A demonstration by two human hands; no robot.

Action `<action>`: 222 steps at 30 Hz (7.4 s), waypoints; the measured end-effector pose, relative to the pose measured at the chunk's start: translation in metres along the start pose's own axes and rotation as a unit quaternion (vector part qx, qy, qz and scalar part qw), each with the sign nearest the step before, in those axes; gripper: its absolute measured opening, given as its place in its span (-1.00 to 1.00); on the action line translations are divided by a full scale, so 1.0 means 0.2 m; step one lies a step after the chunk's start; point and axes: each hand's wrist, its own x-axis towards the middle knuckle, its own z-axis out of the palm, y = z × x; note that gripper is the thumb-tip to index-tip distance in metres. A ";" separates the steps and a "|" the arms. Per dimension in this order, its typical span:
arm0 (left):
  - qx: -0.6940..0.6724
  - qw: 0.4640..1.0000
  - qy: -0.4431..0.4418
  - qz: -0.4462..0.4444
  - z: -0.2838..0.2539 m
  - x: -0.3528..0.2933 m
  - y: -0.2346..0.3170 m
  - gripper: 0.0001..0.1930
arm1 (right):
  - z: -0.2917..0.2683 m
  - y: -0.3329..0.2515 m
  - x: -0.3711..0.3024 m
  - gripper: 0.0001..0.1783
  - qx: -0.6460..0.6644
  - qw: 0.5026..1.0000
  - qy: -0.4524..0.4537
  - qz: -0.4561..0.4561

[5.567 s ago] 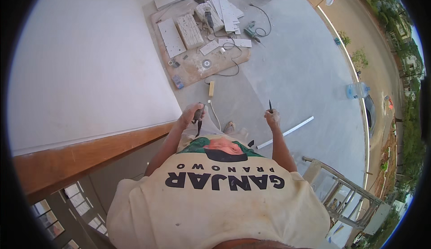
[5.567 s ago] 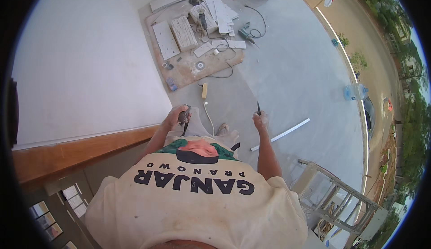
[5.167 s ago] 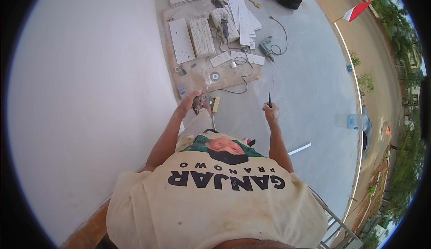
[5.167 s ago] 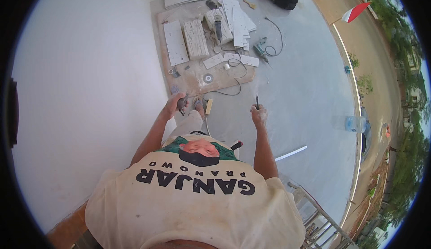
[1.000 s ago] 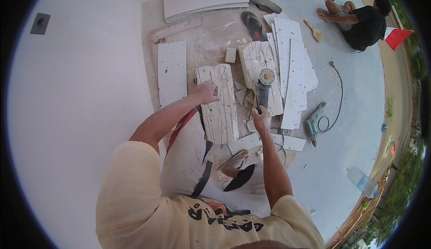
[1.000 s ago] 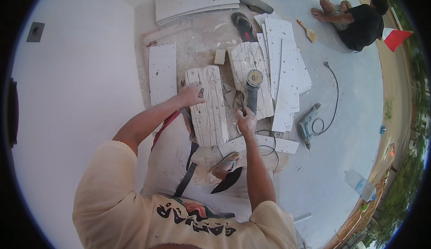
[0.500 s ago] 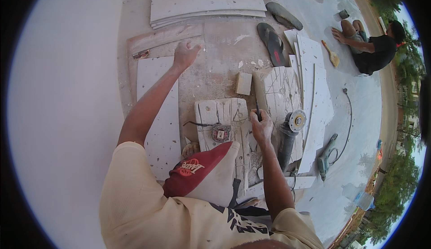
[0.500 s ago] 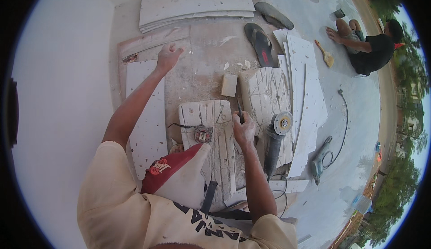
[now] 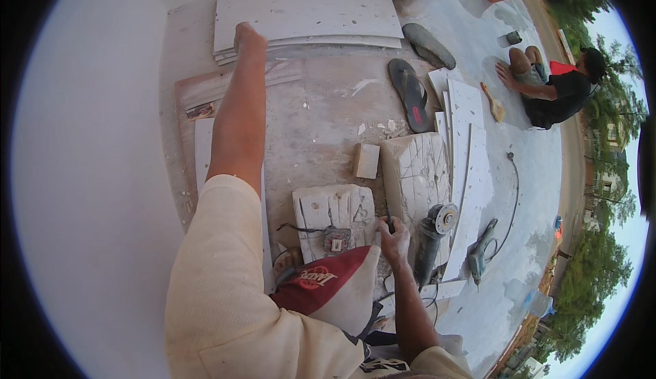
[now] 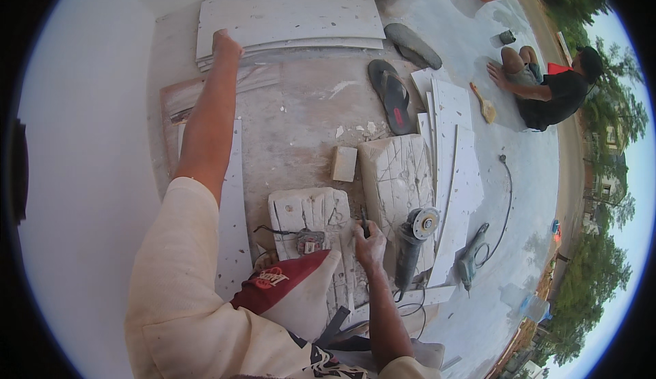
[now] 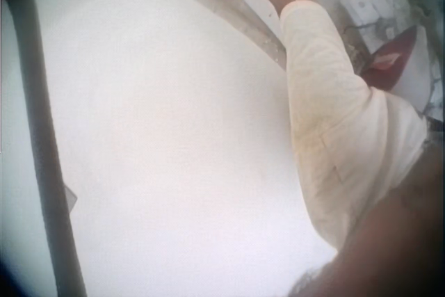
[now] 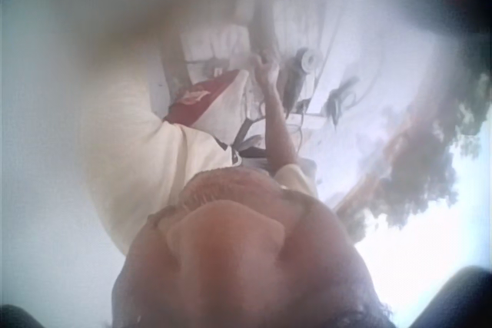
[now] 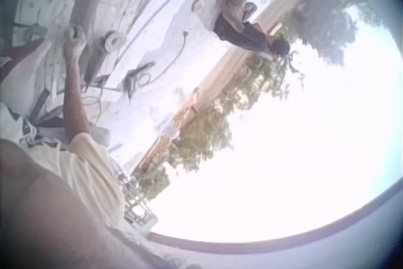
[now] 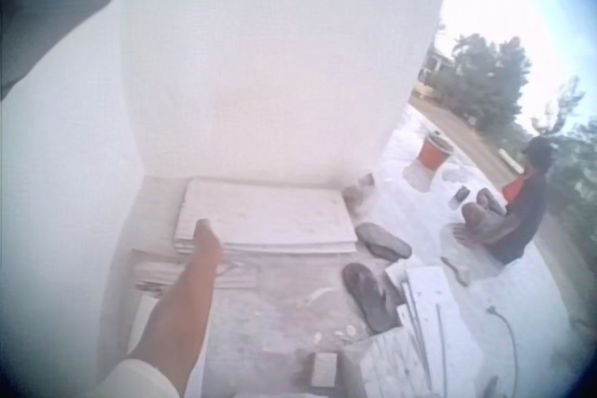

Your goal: The person walks to a work area and picks up a white speckled tile. They use a pencil and a straight metal bar to mark a line on the tile. Then, they use an angle grinder to cut the tile along the marked line.

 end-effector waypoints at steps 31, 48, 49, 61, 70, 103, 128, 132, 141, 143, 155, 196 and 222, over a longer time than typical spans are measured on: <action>-0.994 -0.022 0.093 -0.044 -0.42 -0.73 0.60 -0.76 | 0.03 -1.21 0.86 -0.59 0.304 0.950 -0.062 -0.031; -0.869 0.336 0.347 0.107 -0.30 -1.26 1.13 -0.65 | 0.19 -1.35 1.35 -0.60 0.400 0.914 0.034 -0.066; -0.911 0.300 0.261 0.111 -0.18 -1.21 1.12 -0.64 | 0.14 -1.39 1.35 -0.61 0.425 0.901 0.028 -0.081; -0.983 -0.090 -0.123 0.103 0.19 -1.25 0.98 -0.34 | -0.76 -1.65 0.64 -0.70 0.144 0.972 0.052 -0.180; -0.964 0.112 -0.030 0.240 -0.43 -1.56 1.02 -0.21 | -0.96 -1.37 -0.04 -0.65 -0.005 0.953 0.049 -0.300; -0.882 0.416 0.012 0.222 0.15 -3.15 1.50 -0.47 | -1.09 0.54 -0.82 -0.60 0.146 0.968 0.065 -0.192; -0.370 0.894 0.225 0.119 0.38 -2.49 1.29 -0.19 | -0.80 0.70 -0.89 -0.68 0.219 0.975 0.017 -0.040; -0.491 0.837 0.227 0.081 0.39 -2.54 1.29 -0.34 | -0.81 0.70 -0.88 -0.68 0.247 0.968 -0.005 -0.050; -0.914 0.405 0.000 0.007 0.44 -2.63 1.49 -0.57 | -0.80 0.69 -0.85 -0.69 0.204 0.976 -0.022 -0.072; -0.928 0.372 0.004 -0.018 0.42 -2.64 1.51 -0.61 | -0.81 0.68 -0.85 -0.69 0.183 0.980 -0.022 -0.074; -0.955 0.290 0.032 -0.047 0.32 -2.83 1.25 -0.70 | -0.77 0.63 -0.83 -0.66 0.222 0.968 -0.067 -0.099; -0.802 0.568 0.150 -0.105 0.68 -2.83 1.08 -0.59 | -0.22 0.71 -0.57 -0.60 0.025 0.981 0.004 -0.191; -0.832 0.426 -0.288 0.209 0.49 -3.20 1.52 -0.66 | -0.44 0.64 -0.82 -0.10 -0.047 0.907 -0.318 -0.271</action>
